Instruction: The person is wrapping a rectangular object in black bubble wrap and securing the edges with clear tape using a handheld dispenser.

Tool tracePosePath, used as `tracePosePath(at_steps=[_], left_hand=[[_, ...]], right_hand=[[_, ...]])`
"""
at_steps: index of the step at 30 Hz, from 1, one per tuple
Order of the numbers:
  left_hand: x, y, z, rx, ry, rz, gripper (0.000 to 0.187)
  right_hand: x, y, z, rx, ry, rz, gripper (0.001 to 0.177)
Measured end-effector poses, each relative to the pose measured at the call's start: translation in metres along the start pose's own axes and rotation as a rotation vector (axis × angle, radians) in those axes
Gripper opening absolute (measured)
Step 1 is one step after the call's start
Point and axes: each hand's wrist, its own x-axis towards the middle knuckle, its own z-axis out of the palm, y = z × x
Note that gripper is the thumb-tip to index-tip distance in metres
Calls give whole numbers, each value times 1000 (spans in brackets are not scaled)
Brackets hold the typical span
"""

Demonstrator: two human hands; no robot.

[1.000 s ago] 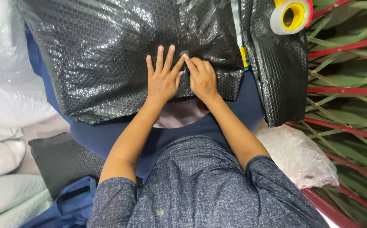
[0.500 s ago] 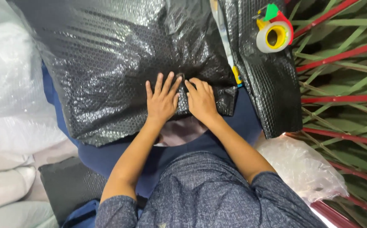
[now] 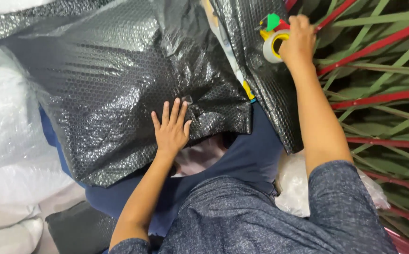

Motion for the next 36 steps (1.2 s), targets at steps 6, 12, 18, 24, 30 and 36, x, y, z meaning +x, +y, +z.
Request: tracePosePath(at_steps=[6,12,18,24,30,36], left_hand=[[-3,-4,-4,-254,46,12,56],[9,-5,-29,-726,157,73,51],[56,20,-98,-1706,118,-504,39],[35,31,-78,-2230,-91,-473,70],[-3,-2,-103,-2094,-182,-670,66],[-16,-27,-135,-1747,-284,-690,76]], right_hand=[[14,19,39,-4,-96,58,37],[7,-1,4,231,54,248,29],[-68,-131,-78,798,121,-83,13],[-174,-232,-65,1078,-307,144,37],[-187,-255,-101,1021,-279,-375,57],[-155,-263,-135,1014,-287,-514,41]])
